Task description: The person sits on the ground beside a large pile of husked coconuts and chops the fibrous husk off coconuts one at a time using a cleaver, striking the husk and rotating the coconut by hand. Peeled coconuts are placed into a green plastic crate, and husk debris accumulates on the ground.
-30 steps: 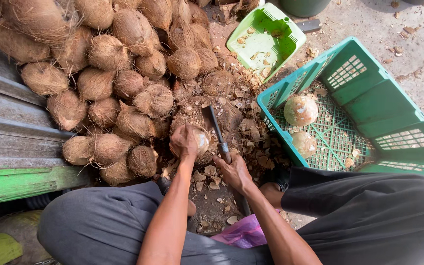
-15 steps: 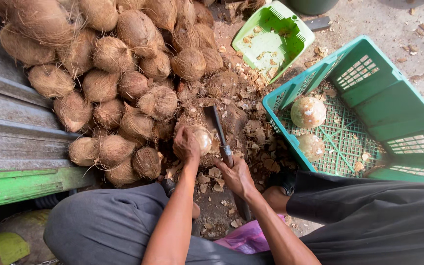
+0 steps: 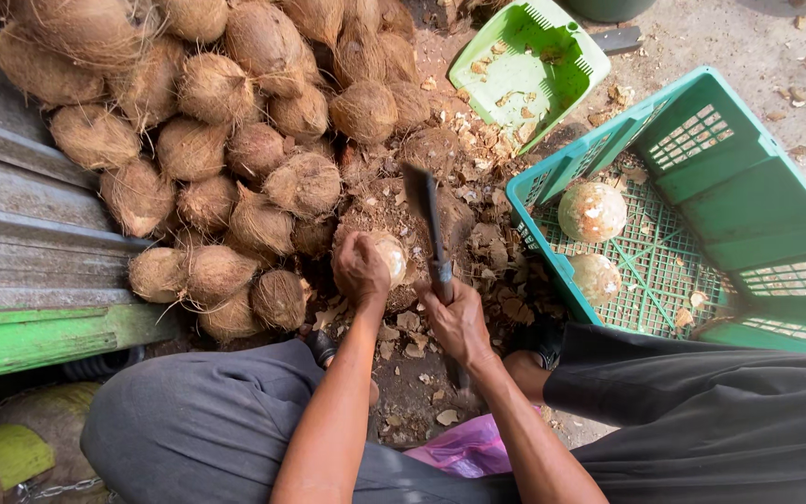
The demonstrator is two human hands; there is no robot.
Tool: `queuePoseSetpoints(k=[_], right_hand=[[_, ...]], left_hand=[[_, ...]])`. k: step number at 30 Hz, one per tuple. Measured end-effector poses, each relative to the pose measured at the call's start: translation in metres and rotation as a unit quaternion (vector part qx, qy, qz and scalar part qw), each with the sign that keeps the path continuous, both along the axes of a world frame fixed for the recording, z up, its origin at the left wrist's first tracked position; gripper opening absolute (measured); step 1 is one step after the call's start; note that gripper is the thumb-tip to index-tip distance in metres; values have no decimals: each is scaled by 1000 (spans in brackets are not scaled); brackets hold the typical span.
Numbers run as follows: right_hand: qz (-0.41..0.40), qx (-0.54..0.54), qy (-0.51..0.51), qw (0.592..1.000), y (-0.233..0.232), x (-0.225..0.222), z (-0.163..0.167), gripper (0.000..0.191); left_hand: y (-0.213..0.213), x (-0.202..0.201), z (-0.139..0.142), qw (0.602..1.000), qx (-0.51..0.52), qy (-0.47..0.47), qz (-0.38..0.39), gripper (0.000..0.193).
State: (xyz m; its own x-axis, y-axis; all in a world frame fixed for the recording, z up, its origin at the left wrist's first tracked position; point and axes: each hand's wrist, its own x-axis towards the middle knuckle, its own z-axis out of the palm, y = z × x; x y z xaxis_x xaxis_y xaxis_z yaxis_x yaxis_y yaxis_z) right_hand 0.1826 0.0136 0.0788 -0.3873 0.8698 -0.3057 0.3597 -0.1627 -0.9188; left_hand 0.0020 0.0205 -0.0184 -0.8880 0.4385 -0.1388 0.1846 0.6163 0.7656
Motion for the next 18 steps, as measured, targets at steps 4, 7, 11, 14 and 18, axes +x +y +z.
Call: queuePoseSetpoints(k=[4,7,11,14,18], right_hand=[[-42,-82,75,993,-9,-5,-4,36],[35,-90,-33,995,-7,-6,-9,43],[0,-27,-16,1000,0,-1,-18,42],[-58,-82,63,993,-1,2,-32,40],[79,-134,-104,982,0,1,-55,39]], left_hand=[[0,0,-2,1000,-3,1,19,36],[3,2,3,1000,-13,6,16,33],[4,3,10,997,-71,37,-5,32],[-1,3,11,999,7,53,-10,32],[-1,4,9,999,-24,25,5,29]])
